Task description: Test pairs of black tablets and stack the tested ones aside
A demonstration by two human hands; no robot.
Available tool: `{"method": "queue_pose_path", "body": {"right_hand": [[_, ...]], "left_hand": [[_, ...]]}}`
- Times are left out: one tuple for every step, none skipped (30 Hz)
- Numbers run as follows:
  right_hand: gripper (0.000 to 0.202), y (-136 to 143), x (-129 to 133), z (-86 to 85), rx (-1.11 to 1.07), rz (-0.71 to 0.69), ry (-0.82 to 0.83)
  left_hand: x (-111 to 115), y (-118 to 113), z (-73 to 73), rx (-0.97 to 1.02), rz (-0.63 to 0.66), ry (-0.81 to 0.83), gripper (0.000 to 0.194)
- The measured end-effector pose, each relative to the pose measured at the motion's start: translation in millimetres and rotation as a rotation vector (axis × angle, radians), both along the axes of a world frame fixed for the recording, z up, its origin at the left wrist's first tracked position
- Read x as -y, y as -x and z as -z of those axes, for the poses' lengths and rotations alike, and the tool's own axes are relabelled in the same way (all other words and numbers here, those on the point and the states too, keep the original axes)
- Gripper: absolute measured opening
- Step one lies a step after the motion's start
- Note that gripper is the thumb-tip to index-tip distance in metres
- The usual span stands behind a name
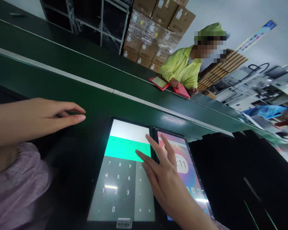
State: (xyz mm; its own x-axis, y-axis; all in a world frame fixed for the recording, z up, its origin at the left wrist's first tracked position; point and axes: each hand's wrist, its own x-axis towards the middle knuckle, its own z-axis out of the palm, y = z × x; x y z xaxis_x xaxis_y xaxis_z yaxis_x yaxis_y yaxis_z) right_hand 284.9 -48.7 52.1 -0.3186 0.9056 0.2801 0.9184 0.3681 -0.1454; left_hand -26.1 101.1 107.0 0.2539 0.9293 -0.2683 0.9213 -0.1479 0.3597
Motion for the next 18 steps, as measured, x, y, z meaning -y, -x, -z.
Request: {"method": "queue_pose_path", "body": {"right_hand": [[0.033, 0.4, -0.2, 0.5, -0.007, -0.002, 0.001], [0.032, -0.1, -0.2, 1.2, -0.021, 0.007, -0.01], [0.031, -1.1, 0.1, 1.8, -0.036, 0.02, -0.03], [0.03, -2.2, 0.8, 1.9, -0.048, 0.035, -0.052], [0.03, -2.7, 1.8, 1.4, -0.054, 0.044, -0.071], [0.029, -2.0, 3.0, 0.1, -0.054, 0.041, -0.082], [0.03, 0.1, 4.3, -2.0, -0.049, 0.023, -0.076], [0.03, 3.7, 5.5, -4.8, -0.046, -0.003, -0.072], [0.031, 8.8, 6.6, -7.9, -0.041, -0.035, -0.062], [0.032, 14.8, 7.3, -10.9, -0.031, -0.071, -0.043], [0.033, 21.2, 7.6, -13.4, -0.015, -0.106, -0.018], [0.034, 27.3, 7.5, -15.2, 0.003, -0.136, 0.006], [0.034, 32.6, 7.1, -16.1, 0.021, -0.158, 0.028], [0.035, 36.6, 6.5, -16.1, 0.038, -0.172, 0.046], [0.035, 39.0, 6.0, -15.5, 0.049, -0.179, 0.062], [0.035, 39.7, 5.7, -14.6, 0.044, -0.177, 0.067], [0.035, 38.8, 5.8, -13.7, 0.026, -0.17, 0.065], [0.035, 36.5, 6.2, -13.0, -0.002, -0.158, 0.056]], "left_hand": [[0.9, -2.5, 1.9, -0.014, 0.04, -0.014, 0.062], [2.2, -5.6, 3.9, -0.024, 0.086, -0.037, 0.066], [4.0, -9.2, 6.0, -0.029, 0.135, -0.068, 0.071], [6.2, -13.4, 8.1, -0.032, 0.191, -0.099, 0.075], [9.0, -17.8, 10.1, -0.035, 0.244, -0.124, 0.078], [12.3, -22.5, 12.1, -0.042, 0.287, -0.134, 0.081], [15.8, -27.1, 14.0, -0.054, 0.316, -0.128, 0.084], [19.6, -31.6, 15.9, -0.07, 0.334, -0.116, 0.088], [23.3, -35.9, 17.6, -0.084, 0.35, -0.104, 0.091], [26.8, -39.8, 19.2, -0.092, 0.367, -0.098, 0.093], [30.0, -43.5, 20.3, -0.096, 0.383, -0.106, 0.094], [33.0, -47.0, 21.0, -0.101, 0.393, -0.12, 0.094], [35.8, -50.3, 21.1, -0.107, 0.394, -0.133, 0.094], [38.3, -53.5, 20.7, -0.118, 0.387, -0.136, 0.094], [40.8, -56.6, 19.7, -0.13, 0.379, -0.134, 0.094], [43.1, -59.8, 18.4, -0.142, 0.373, -0.128, 0.094], [45.3, -62.8, 17.0, -0.155, 0.371, -0.117, 0.094], [47.3, -65.6, 15.9, -0.174, 0.373, -0.103, 0.094]]}}
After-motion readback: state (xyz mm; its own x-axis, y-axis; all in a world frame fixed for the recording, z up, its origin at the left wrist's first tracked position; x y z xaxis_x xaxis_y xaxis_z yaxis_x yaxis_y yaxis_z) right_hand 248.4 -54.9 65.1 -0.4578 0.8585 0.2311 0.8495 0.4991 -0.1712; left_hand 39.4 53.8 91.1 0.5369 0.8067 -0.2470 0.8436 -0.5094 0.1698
